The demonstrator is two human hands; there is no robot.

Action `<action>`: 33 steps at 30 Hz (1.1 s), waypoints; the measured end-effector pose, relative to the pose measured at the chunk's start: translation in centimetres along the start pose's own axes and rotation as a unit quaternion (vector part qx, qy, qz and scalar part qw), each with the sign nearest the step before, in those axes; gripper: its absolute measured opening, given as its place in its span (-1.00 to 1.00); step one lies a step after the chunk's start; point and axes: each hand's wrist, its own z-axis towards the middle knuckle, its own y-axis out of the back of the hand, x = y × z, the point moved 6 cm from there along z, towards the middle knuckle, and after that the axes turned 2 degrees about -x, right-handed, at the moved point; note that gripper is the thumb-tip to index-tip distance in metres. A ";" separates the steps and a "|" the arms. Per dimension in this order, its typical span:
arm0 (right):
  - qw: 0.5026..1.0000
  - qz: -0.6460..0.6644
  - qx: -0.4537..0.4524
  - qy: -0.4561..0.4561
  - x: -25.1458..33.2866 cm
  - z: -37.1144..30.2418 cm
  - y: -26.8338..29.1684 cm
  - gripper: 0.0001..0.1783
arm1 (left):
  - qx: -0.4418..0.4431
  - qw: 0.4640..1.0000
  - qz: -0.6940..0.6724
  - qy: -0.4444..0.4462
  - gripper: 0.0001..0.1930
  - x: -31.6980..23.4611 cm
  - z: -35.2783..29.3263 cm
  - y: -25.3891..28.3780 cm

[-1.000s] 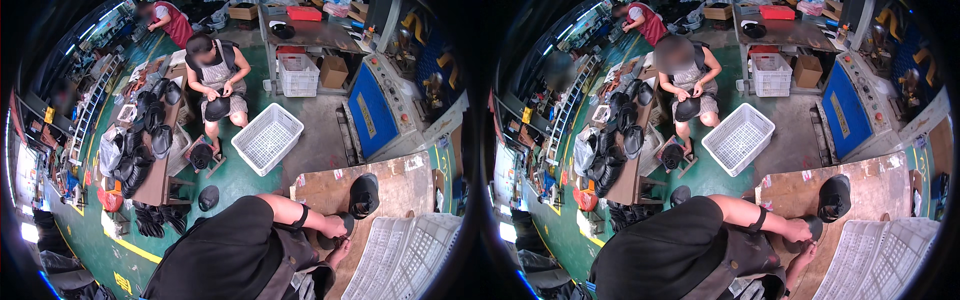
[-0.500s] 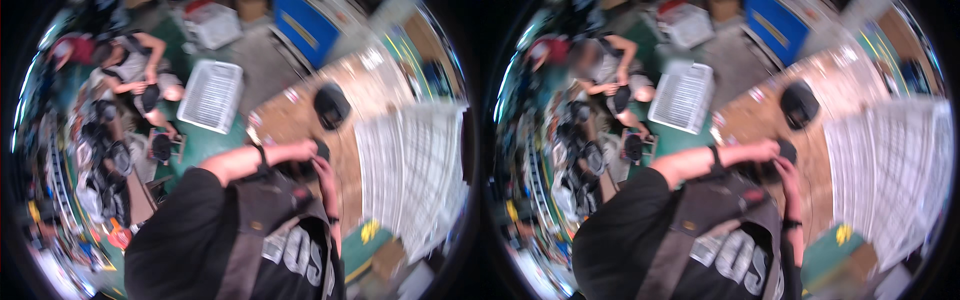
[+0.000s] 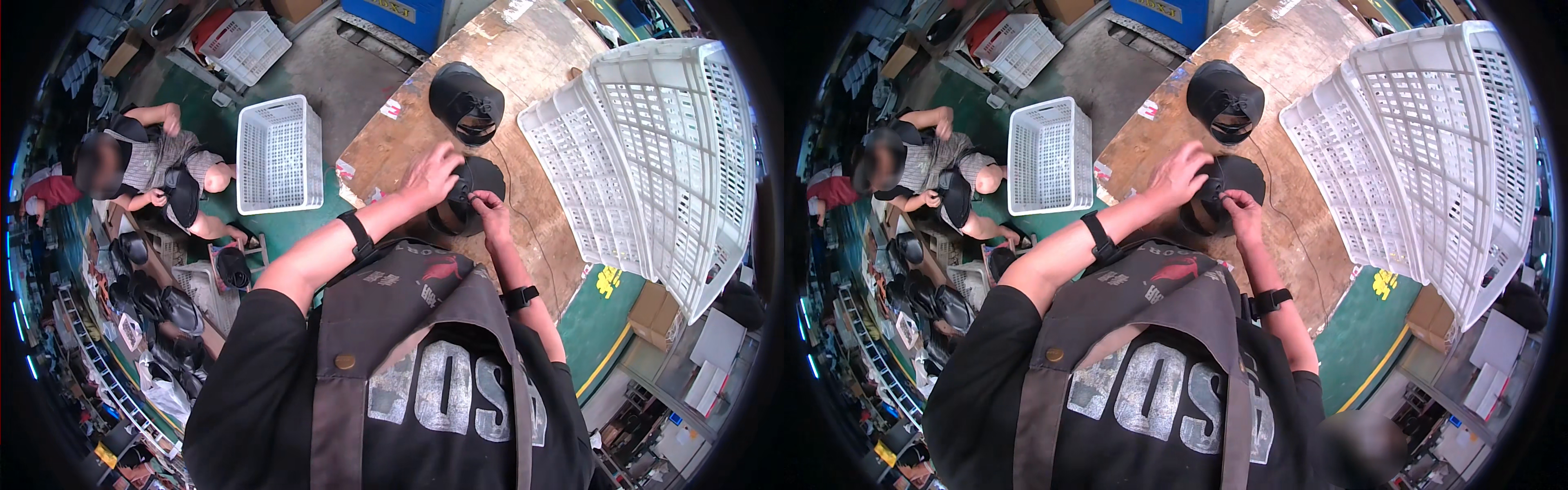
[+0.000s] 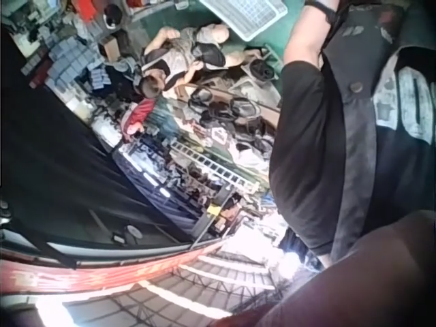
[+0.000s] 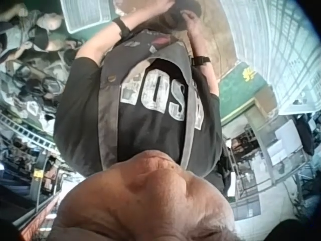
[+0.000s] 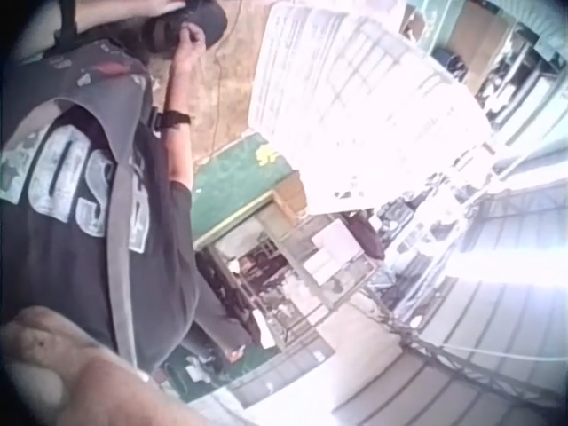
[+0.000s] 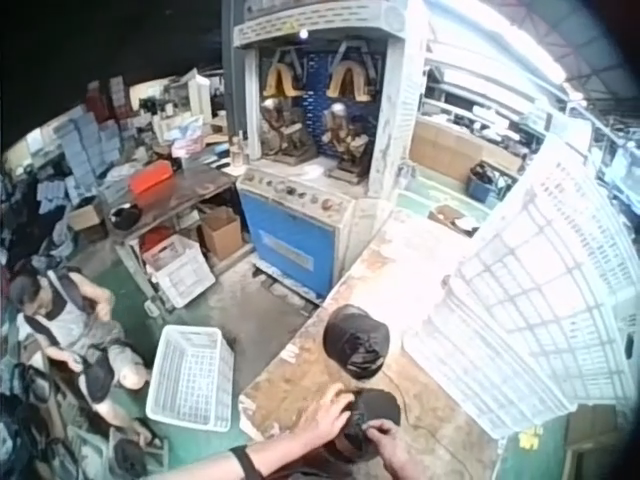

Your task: Processing and assembling black leather shoe components in a factory setting.

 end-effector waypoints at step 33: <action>0.973 0.215 0.035 -0.076 -0.9 0.0 -2.5 -0.83 | 0.106 0.986 -0.073 0.103 -0.88 1.7 -1.5 -3.1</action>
